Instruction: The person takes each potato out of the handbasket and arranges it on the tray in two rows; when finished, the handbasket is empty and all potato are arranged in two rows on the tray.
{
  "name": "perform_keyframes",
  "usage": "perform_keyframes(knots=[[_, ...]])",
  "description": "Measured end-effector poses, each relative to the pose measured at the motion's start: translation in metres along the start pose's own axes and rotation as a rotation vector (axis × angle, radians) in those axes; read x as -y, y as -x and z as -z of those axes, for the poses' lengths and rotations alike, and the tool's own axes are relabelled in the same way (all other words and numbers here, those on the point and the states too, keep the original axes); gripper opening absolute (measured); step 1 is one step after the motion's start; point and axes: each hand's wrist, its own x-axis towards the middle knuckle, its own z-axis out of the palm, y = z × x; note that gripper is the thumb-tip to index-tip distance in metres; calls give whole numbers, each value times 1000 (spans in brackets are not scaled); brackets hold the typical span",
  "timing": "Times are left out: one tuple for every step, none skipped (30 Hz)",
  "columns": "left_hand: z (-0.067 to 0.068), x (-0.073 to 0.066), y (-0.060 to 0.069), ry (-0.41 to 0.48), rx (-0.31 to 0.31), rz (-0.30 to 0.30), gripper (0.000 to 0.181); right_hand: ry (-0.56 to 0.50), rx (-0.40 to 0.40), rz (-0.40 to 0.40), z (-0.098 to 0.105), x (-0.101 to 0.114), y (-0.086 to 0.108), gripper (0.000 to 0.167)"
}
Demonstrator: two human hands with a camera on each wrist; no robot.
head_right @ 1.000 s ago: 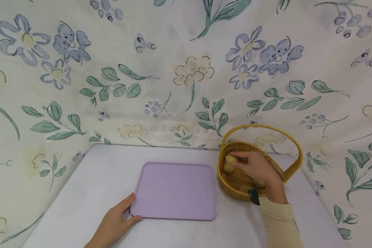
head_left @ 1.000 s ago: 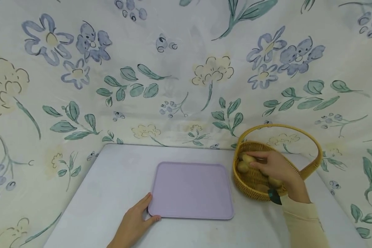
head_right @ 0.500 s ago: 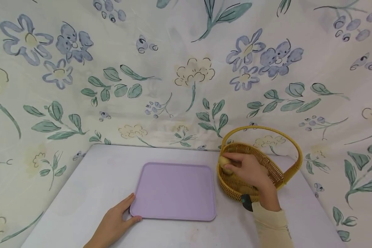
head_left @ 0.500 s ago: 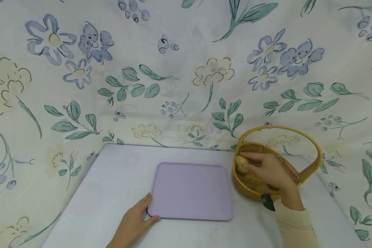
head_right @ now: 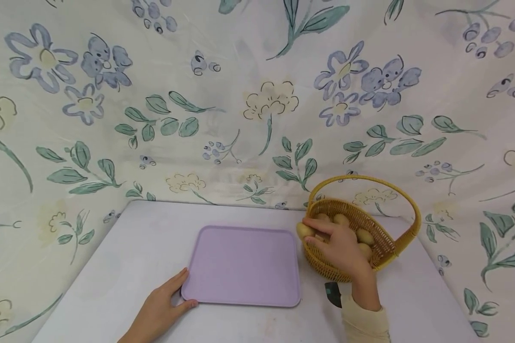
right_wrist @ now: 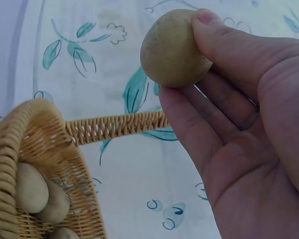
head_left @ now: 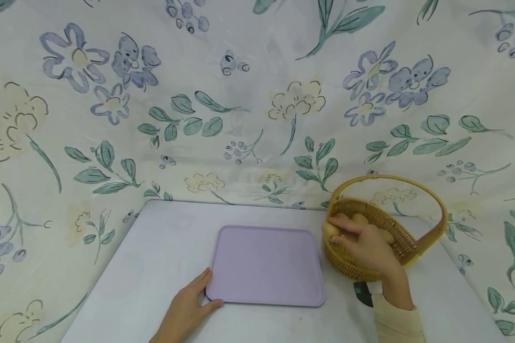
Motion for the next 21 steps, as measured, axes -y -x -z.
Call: perform_keyframes(knots=[[0, 0, 0, 0, -1, 0, 91, -9, -3, -5, -1, 0, 1, 42], [0, -1, 0, 1, -1, 1, 91, -23, -4, -12, -3, 1, 2, 42], [1, -1, 0, 1, 0, 1, 91, -42, -6, -8, -3, 1, 2, 42], [1, -1, 0, 0, 1, 2, 91, -51, -11, -3, -5, 2, 3, 42], [1, -1, 0, 1, 0, 3, 91, -64, -17, 12, -6, 2, 3, 42], [1, -1, 0, 1, -1, 4, 91, -74, -23, 31, -8, 2, 3, 42], [1, -1, 0, 1, -1, 3, 91, -84, -30, 51, -9, 2, 3, 43], [1, -2, 0, 1, -1, 4, 91, -90, -39, 75, -11, 2, 3, 43], [1, -1, 0, 2, -2, 4, 91, -86, -50, 102, -13, 2, 4, 44], [1, -1, 0, 2, -4, 4, 90, -100, -50, 117, -14, 2, 3, 45], [1, -1, 0, 3, -4, 5, 90, -118, -47, 132, -16, 1, 3, 45], [1, -1, 0, 5, -4, 6, 90, -133, -44, 139, -17, 2, 3, 45], [1, -1, 0, 6, -3, 7, 90, -150, -35, 141, -18, 2, 3, 45], [1, -1, 0, 8, -3, 7, 90, -165, -25, 138, -19, 3, 3, 45], [1, -1, 0, 9, -3, 7, 90, -180, -13, 130, -20, 3, 3, 44], [1, -1, 0, 10, -3, 6, 90, -190, -1, 120, -21, 4, 3, 44], [1, -1, 0, 11, -2, 5, 90, -186, 3, 114, -23, 5, 3, 43], [1, -1, 0, 12, -3, 3, 90, -187, 9, 107, -24, 6, 3, 43], [1, -1, 0, 10, -5, 2, 90, -183, 13, 101, -25, 6, 3, 43], [2, -1, 0, 9, -6, 0, 90, -183, 15, 96, -26, 7, 2, 43], [2, -1, 0, 7, -7, -1, 90, -184, 17, 95, -27, 9, 2, 43]])
